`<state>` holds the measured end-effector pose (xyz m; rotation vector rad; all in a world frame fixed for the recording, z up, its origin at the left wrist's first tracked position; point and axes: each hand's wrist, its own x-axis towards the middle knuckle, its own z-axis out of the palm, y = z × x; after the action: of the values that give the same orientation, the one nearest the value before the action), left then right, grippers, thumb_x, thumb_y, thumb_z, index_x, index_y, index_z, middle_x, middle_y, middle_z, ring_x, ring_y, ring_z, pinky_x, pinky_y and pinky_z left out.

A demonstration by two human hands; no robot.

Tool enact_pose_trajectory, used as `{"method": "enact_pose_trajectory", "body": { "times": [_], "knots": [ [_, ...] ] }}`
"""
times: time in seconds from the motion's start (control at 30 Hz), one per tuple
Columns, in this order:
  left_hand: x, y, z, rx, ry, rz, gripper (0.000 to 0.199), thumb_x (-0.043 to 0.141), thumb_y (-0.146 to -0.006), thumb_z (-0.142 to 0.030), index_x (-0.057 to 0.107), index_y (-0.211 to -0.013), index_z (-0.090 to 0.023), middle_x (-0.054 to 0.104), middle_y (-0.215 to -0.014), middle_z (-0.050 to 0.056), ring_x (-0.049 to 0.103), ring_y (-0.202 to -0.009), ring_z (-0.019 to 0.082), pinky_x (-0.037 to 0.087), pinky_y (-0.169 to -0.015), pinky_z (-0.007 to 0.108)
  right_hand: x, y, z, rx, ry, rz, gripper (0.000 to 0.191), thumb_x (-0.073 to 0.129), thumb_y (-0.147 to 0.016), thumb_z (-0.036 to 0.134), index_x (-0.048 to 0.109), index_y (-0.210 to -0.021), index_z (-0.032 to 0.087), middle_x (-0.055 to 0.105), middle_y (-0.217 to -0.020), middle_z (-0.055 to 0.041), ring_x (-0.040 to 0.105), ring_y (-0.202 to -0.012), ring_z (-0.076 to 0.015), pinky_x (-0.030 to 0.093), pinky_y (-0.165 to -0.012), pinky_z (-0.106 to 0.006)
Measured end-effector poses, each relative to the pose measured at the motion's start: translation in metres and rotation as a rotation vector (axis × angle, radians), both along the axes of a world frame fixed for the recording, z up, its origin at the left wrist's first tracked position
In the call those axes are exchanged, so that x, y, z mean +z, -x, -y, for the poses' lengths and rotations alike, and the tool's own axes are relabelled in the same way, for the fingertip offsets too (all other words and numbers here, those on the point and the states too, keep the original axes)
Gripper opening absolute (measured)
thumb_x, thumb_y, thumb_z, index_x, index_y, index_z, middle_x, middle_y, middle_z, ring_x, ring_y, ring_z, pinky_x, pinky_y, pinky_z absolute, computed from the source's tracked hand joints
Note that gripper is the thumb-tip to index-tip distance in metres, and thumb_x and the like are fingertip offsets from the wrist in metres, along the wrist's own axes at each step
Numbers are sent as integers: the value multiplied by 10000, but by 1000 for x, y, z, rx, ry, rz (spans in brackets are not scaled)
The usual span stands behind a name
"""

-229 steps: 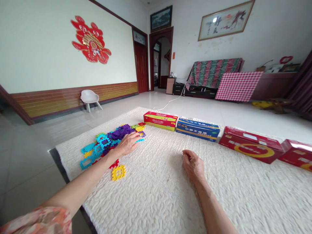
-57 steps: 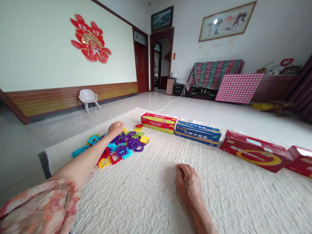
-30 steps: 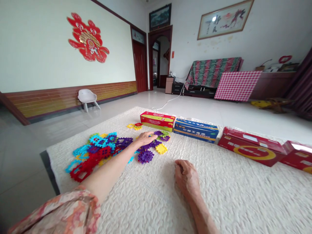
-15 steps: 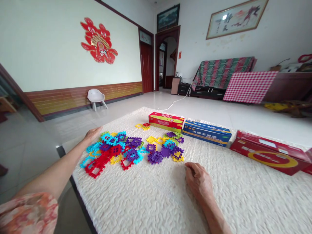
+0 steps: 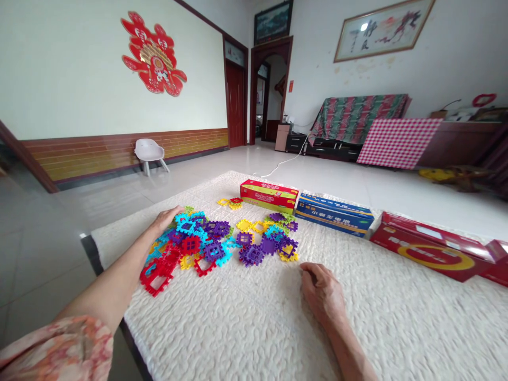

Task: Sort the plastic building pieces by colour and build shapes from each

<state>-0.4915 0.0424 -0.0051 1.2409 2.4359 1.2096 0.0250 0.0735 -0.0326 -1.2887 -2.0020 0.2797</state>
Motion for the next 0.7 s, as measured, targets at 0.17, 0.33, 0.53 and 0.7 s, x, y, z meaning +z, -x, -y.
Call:
{"method": "enact_pose_trajectory", "body": {
  "times": [0.17, 0.33, 0.53, 0.7],
  "knots": [
    [-6, -23, -23, -150, -198, 261, 537, 470, -792, -562, 709, -1036, -147, 689, -1136, 72, 598, -1127, 230, 418, -1003, 295, -1, -1, 0, 14, -13, -9, 302, 425, -792, 321, 684, -858, 180, 706, -899, -72, 652, -845, -216, 497, -790, -343],
    [-4, -64, -52, -194, -172, 266, 463, 466, -800, -530, 729, -932, -172, 724, -1042, 66, 621, -1093, 226, 436, -981, 308, -1, 0, 2, 13, -6, -23, 300, 418, -796, 302, 685, -850, 177, 703, -891, -75, 646, -844, -212, 488, -790, -337],
    [-7, -116, -85, -222, -154, 238, 453, 462, -802, -528, 733, -934, -190, 728, -1031, 49, 615, -1092, 221, 413, -989, 311, -1, 2, 2, 14, -3, -77, 292, 422, -790, 293, 683, -842, 174, 695, -878, -84, 638, -836, -217, 478, -787, -349],
    [-6, -162, -102, -240, -161, 257, 445, 440, -820, -503, 737, -892, -179, 734, -1001, 61, 631, -1046, 220, 436, -935, 297, -1, 1, 2, -84, 26, -218, 356, 423, -796, 333, 659, -992, 154, 669, -982, -107, 630, -763, -198, 488, -708, -330]
  ]
}}
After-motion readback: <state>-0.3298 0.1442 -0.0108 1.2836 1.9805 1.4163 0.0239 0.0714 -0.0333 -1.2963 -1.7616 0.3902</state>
